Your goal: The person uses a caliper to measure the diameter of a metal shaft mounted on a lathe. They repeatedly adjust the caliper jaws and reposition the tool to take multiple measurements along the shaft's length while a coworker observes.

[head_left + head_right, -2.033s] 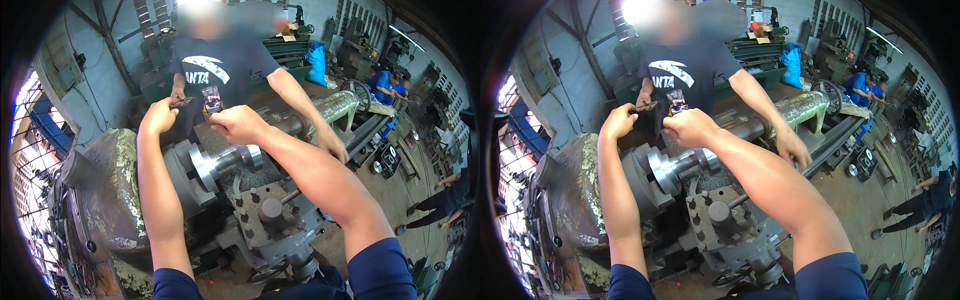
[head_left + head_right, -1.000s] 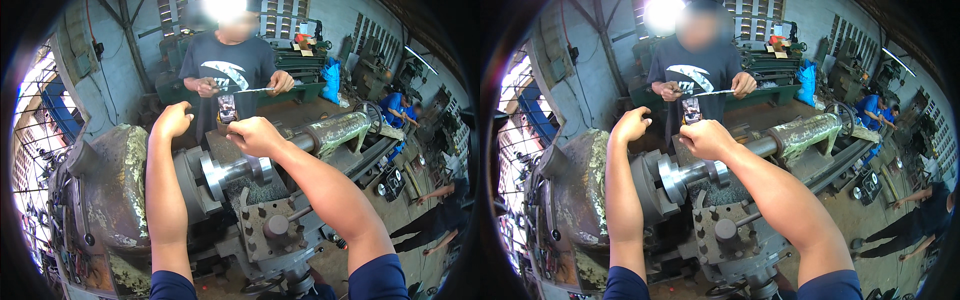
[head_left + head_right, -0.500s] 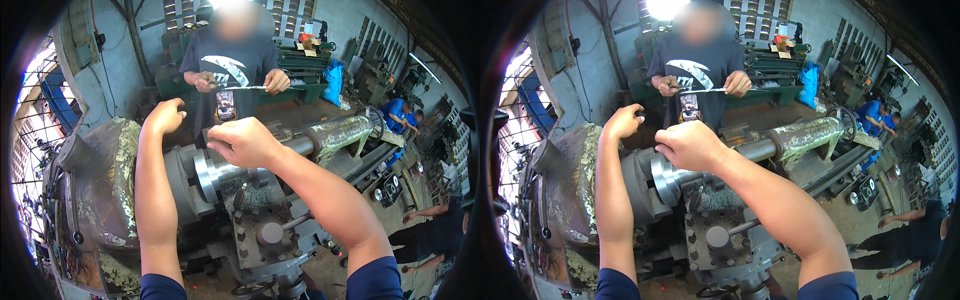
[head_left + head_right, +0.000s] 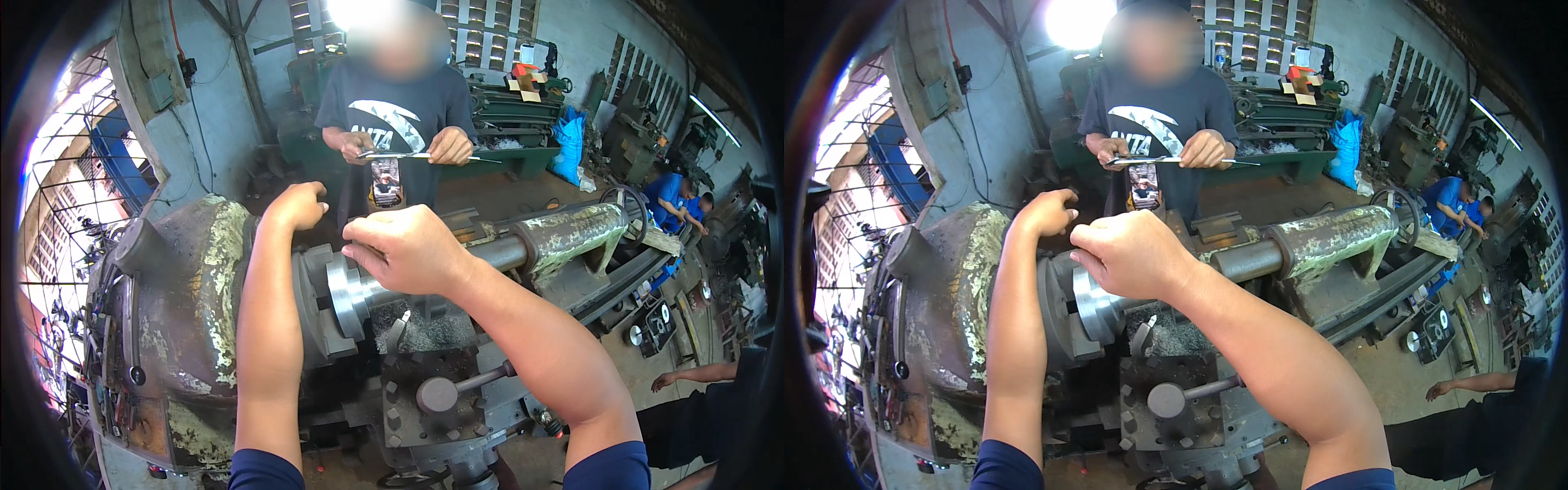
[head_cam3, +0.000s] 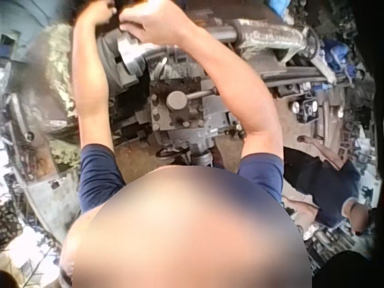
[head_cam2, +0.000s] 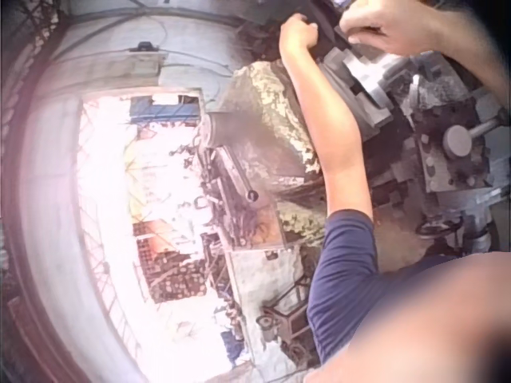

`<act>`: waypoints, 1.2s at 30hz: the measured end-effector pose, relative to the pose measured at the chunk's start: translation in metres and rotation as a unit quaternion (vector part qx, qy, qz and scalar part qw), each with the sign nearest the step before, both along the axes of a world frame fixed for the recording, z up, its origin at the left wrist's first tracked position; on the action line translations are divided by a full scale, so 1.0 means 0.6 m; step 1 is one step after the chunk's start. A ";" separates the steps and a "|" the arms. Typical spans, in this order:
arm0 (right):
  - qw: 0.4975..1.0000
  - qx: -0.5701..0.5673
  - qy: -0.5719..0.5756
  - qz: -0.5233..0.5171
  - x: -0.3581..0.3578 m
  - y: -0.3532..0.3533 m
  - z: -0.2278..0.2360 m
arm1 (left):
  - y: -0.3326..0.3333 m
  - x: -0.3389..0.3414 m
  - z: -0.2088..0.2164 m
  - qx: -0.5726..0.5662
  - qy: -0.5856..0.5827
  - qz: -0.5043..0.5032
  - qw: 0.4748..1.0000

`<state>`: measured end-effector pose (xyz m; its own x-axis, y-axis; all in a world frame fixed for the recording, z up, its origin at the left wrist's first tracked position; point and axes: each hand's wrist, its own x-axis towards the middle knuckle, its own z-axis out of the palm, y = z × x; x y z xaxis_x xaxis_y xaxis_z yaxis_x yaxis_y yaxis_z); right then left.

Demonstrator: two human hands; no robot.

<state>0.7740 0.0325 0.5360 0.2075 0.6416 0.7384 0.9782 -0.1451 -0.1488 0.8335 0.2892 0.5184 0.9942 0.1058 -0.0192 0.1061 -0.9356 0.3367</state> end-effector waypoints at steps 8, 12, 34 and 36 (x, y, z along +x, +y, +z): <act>1.000 0.007 0.000 0.012 -0.009 -0.003 0.002 | -0.014 -0.019 0.017 -0.032 0.029 0.018 0.999; 0.999 0.012 -0.015 0.035 -0.040 -0.008 0.007 | -0.021 -0.024 0.022 -0.024 0.025 0.026 0.999; 0.981 -0.069 0.168 -0.073 -0.003 -0.050 0.041 | -0.026 -0.010 0.007 0.014 -0.025 -0.057 0.998; 0.891 -0.341 0.261 -0.146 0.006 -0.053 0.039 | -0.022 -0.008 0.004 0.016 -0.032 -0.063 0.997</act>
<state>0.7778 0.0008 0.5596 0.6412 0.7658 -0.0488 0.7062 -0.6138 -0.3529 0.8286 0.2758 0.5206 0.9988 -0.0201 0.0455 -0.0332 -0.9503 0.3097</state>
